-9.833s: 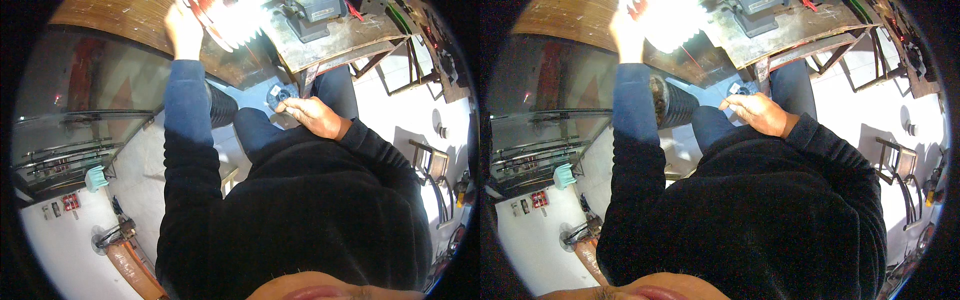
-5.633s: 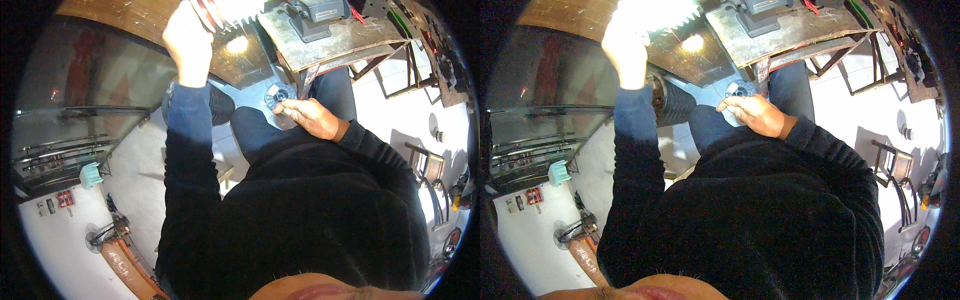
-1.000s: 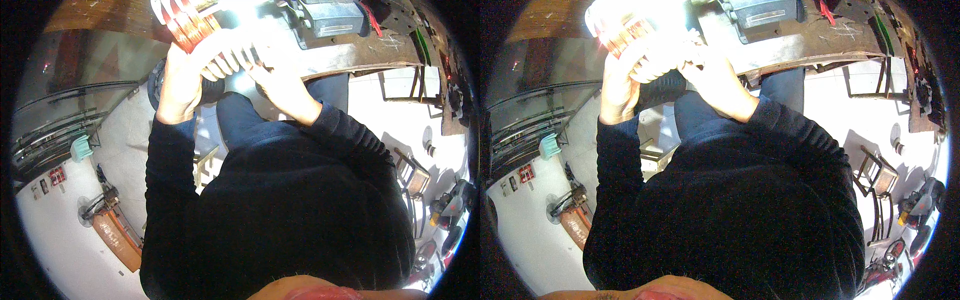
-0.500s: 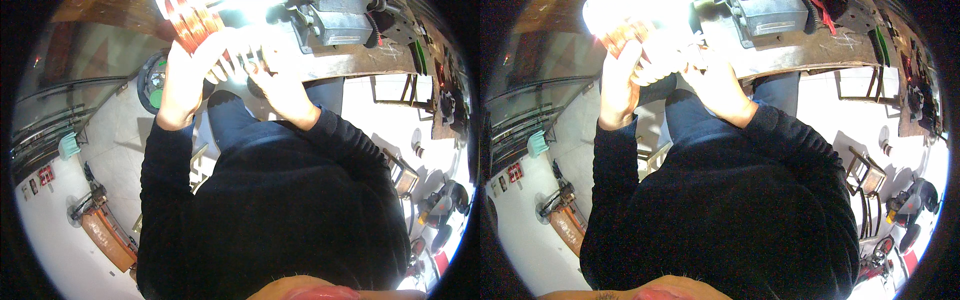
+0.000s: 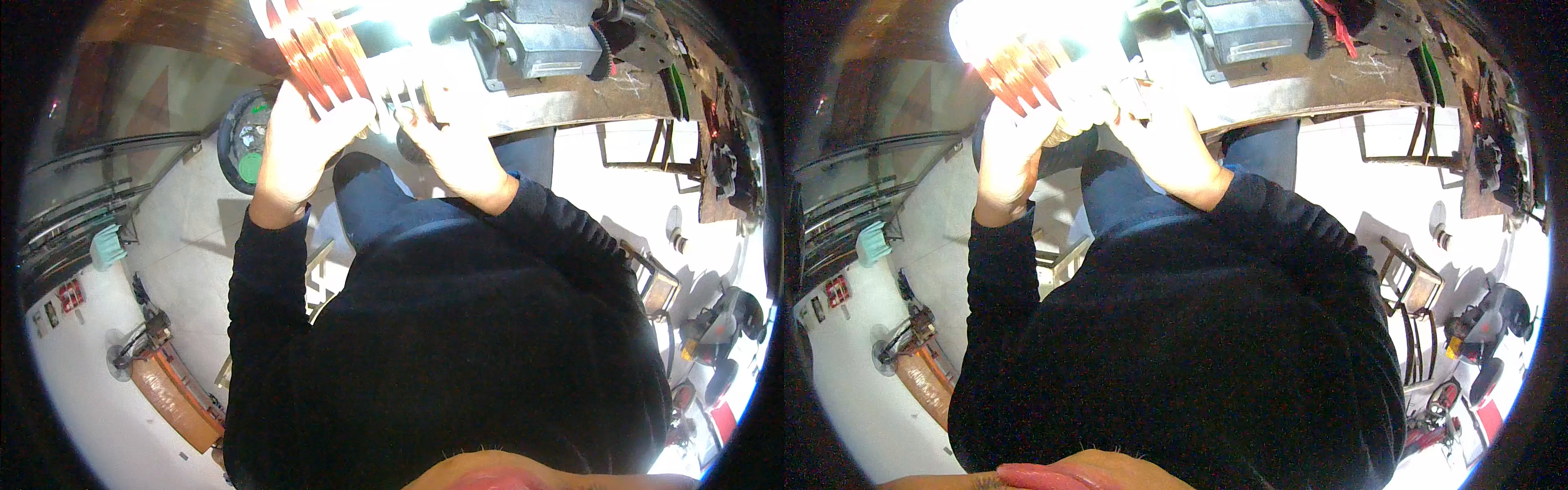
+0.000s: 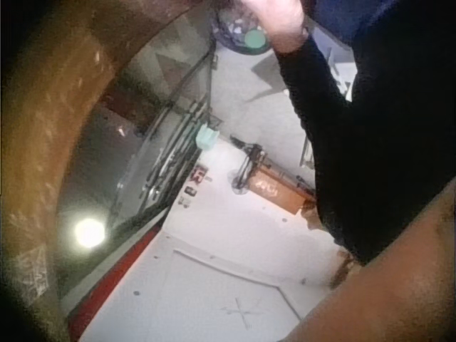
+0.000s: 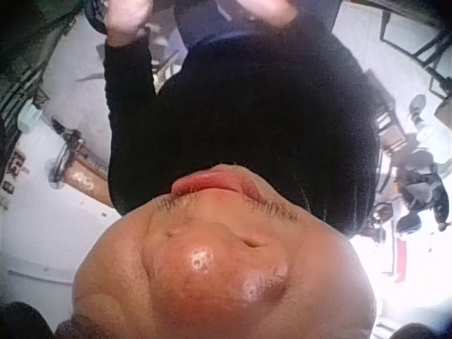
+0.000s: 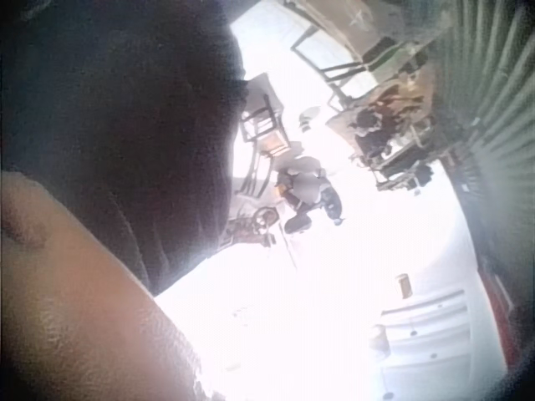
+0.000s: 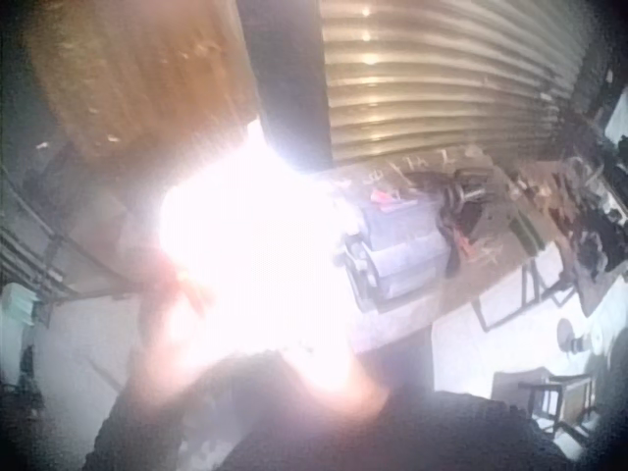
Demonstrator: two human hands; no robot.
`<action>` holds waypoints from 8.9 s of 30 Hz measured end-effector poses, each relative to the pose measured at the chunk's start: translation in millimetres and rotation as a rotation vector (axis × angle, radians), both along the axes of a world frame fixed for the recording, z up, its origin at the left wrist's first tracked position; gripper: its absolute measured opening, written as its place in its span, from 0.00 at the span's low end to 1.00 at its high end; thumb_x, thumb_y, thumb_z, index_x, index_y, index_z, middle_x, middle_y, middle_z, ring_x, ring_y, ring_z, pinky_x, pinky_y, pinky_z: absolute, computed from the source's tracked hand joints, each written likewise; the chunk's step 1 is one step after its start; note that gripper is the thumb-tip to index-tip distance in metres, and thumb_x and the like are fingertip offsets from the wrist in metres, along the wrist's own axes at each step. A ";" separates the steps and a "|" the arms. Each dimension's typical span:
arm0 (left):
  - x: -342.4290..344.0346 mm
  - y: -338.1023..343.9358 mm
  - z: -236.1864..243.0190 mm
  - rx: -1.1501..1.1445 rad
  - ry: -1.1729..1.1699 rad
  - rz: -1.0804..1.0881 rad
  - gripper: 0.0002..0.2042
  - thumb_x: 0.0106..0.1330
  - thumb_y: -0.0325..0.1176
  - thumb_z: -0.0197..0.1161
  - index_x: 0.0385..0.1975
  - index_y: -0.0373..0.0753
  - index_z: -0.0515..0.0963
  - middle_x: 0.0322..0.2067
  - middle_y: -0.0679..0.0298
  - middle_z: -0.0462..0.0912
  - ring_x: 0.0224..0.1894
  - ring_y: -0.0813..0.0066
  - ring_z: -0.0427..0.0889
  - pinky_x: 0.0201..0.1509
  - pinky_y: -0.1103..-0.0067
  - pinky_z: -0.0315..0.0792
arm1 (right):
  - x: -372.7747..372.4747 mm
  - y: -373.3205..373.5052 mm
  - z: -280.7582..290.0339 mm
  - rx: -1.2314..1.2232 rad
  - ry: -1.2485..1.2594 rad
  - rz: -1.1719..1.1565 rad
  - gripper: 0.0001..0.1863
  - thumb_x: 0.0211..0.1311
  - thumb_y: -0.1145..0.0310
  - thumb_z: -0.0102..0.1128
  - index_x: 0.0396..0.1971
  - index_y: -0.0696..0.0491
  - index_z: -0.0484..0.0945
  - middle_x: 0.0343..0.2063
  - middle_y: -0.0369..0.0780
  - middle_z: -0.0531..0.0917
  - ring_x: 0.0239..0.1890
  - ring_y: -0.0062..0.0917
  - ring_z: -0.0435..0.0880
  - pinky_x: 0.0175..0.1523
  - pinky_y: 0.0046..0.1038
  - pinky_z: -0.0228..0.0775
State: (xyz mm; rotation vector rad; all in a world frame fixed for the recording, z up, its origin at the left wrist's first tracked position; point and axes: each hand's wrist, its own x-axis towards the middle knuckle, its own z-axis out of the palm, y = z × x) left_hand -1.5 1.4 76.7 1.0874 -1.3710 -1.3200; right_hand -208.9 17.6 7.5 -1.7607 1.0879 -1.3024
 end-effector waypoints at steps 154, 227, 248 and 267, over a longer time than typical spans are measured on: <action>17.1 -12.5 20.2 -0.480 0.052 0.056 0.13 0.82 0.31 0.54 0.34 0.34 0.80 0.23 0.69 0.76 0.18 0.84 0.74 0.20 0.84 0.65 | -26.5 97.0 -14.8 0.353 -0.106 0.179 0.16 0.83 0.68 0.55 0.57 0.61 0.85 0.52 0.40 0.90 0.55 0.21 0.86 0.64 0.26 0.76; 22.5 -14.3 5.6 -0.571 -0.040 0.086 0.11 0.79 0.29 0.56 0.31 0.37 0.78 0.22 0.68 0.75 0.21 0.82 0.75 0.22 0.82 0.67 | -26.4 101.3 -21.6 0.277 -0.138 0.218 0.15 0.81 0.68 0.56 0.57 0.58 0.86 0.46 0.40 0.91 0.45 0.20 0.87 0.52 0.26 0.80; 14.4 -81.6 15.6 -0.518 0.102 0.112 0.06 0.76 0.26 0.57 0.34 0.36 0.78 0.28 0.69 0.78 0.22 0.80 0.75 0.22 0.82 0.69 | -27.0 100.7 -19.3 0.317 -0.124 0.222 0.16 0.82 0.67 0.55 0.57 0.59 0.85 0.47 0.39 0.91 0.45 0.20 0.87 0.55 0.26 0.79; 20.3 -99.9 27.8 -0.355 0.221 0.088 0.10 0.82 0.32 0.53 0.40 0.36 0.80 0.29 0.67 0.80 0.29 0.75 0.81 0.30 0.80 0.75 | -27.2 100.3 -23.2 0.281 -0.104 0.224 0.17 0.83 0.66 0.55 0.59 0.59 0.85 0.50 0.40 0.91 0.45 0.21 0.88 0.53 0.25 0.81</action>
